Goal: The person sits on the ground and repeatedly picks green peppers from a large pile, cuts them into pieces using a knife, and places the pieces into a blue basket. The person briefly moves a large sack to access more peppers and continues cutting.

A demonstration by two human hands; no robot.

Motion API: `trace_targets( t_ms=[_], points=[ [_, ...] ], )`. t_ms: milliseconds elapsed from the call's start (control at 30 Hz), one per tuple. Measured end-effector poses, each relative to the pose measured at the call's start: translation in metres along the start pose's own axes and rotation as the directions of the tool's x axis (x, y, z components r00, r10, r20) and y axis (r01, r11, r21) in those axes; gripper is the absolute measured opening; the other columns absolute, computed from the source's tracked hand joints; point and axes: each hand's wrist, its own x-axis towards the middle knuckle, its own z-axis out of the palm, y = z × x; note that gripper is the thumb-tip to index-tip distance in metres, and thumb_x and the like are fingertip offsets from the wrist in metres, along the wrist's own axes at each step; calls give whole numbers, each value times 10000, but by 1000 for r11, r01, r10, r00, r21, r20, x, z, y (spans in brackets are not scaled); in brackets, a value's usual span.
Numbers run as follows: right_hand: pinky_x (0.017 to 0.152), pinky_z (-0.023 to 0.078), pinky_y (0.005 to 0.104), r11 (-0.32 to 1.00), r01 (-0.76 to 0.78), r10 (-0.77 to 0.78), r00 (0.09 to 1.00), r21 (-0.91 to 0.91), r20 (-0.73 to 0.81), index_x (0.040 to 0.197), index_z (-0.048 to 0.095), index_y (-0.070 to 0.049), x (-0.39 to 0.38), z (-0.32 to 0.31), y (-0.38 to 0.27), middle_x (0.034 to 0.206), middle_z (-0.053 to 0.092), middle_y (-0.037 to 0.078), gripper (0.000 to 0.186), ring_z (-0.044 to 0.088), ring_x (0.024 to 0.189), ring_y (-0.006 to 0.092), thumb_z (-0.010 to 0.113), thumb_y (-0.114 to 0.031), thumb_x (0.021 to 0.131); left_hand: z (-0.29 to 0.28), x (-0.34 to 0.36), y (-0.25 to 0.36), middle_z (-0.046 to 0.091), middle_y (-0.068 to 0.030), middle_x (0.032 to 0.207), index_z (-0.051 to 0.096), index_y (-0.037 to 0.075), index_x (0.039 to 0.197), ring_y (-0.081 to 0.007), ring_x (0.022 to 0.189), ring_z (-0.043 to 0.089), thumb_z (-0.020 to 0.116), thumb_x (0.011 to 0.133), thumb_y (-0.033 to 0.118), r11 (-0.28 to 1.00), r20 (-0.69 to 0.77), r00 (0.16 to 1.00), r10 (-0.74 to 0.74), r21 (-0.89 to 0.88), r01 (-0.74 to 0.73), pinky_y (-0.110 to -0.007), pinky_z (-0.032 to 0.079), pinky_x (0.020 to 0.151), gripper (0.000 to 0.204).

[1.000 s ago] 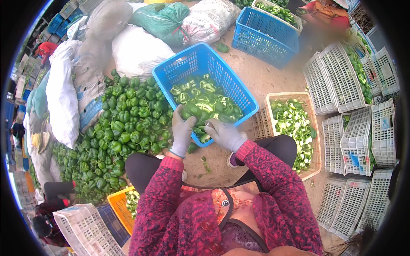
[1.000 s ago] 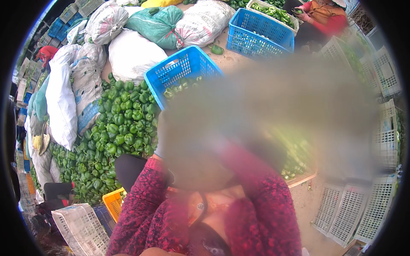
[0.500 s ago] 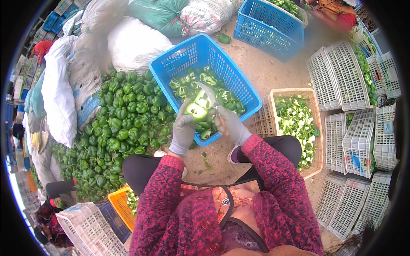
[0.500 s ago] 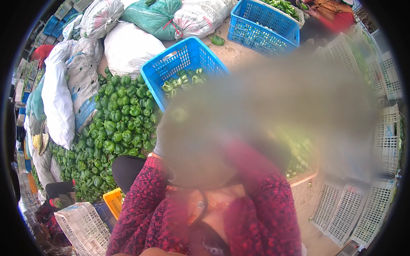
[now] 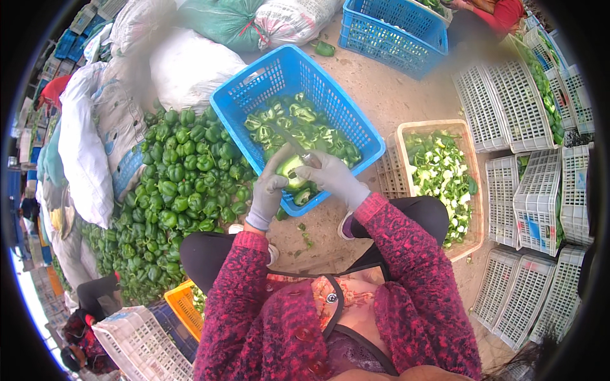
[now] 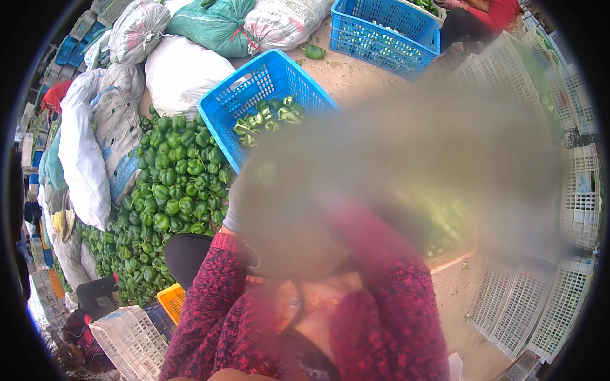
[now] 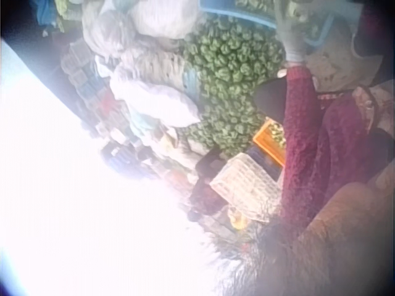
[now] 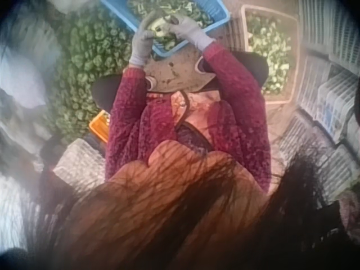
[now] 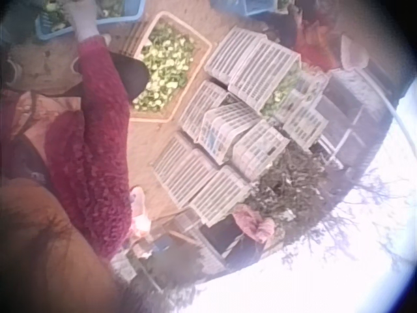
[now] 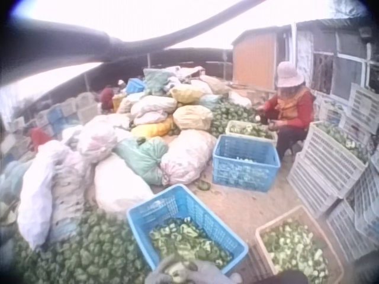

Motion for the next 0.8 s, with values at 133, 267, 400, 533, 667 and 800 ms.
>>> trace_targets(
  t_ms=[133, 267, 400, 533, 667, 800],
  points=[
    [761, 531, 394, 857, 37, -94, 992, -514, -86, 1186, 642, -52, 6, 3, 2, 952, 698, 87, 401, 693, 906, 259, 745, -330, 916, 14, 6, -3, 353, -163, 1663, 299, -1, 1615, -270, 1526, 345, 528, 845, 68, 991, -3, 1000, -18, -135, 18, -348, 298, 1226, 807],
    [786, 537, 437, 709, 33, -122, 990, -704, -76, 1081, 635, -72, 18, 2, 9, 937, 704, 142, 362, 703, 906, 342, 704, -380, 905, 31, 6, 0, 295, -219, 1672, 218, -21, 1630, -307, 1538, 308, 605, 960, 156, 995, -100, 991, -94, -43, 90, -375, 286, 1232, 794],
    [762, 541, 444, 644, 86, -157, 987, -760, -21, 1008, 624, -77, 29, 3, 19, 898, 695, 153, 346, 701, 857, 358, 680, -400, 899, 39, 7, 3, 376, -217, 1622, 238, -34, 1616, -287, 1471, 402, 577, 1031, 187, 988, -228, 964, -140, -101, 119, -366, 367, 1178, 712],
    [620, 528, 366, 873, -2, -37, 997, -488, -71, 1014, 633, -62, 27, -1, 23, 814, 667, 78, 323, 681, 719, 237, 698, -361, 910, 37, 9, 4, 569, -172, 1455, 310, -39, 1585, -212, 1299, 550, 551, 1073, 216, 889, -225, 924, -310, -414, 197, -325, 459, 1080, 620],
    [499, 453, 250, 984, -146, 150, 988, -101, 26, 1021, 640, -44, 19, -9, 14, 779, 624, 2, 351, 593, 591, 97, 741, -355, 895, 36, 10, 3, 668, -130, 1286, 369, -27, 1559, -165, 1167, 600, 566, 1079, 261, 884, -210, 920, -332, -409, 226, -303, 488, 1012, 594],
    [492, 435, 237, 979, -194, 198, 979, -69, 47, 1045, 627, -32, 12, -9, 8, 769, 624, 9, 377, 552, 543, 84, 759, -343, 877, 36, 13, 3, 688, -128, 1218, 390, -19, 1552, -157, 1074, 622, 560, 1070, 234, 904, -183, 933, -310, -360, 230, -310, 508, 946, 570]
  ],
)
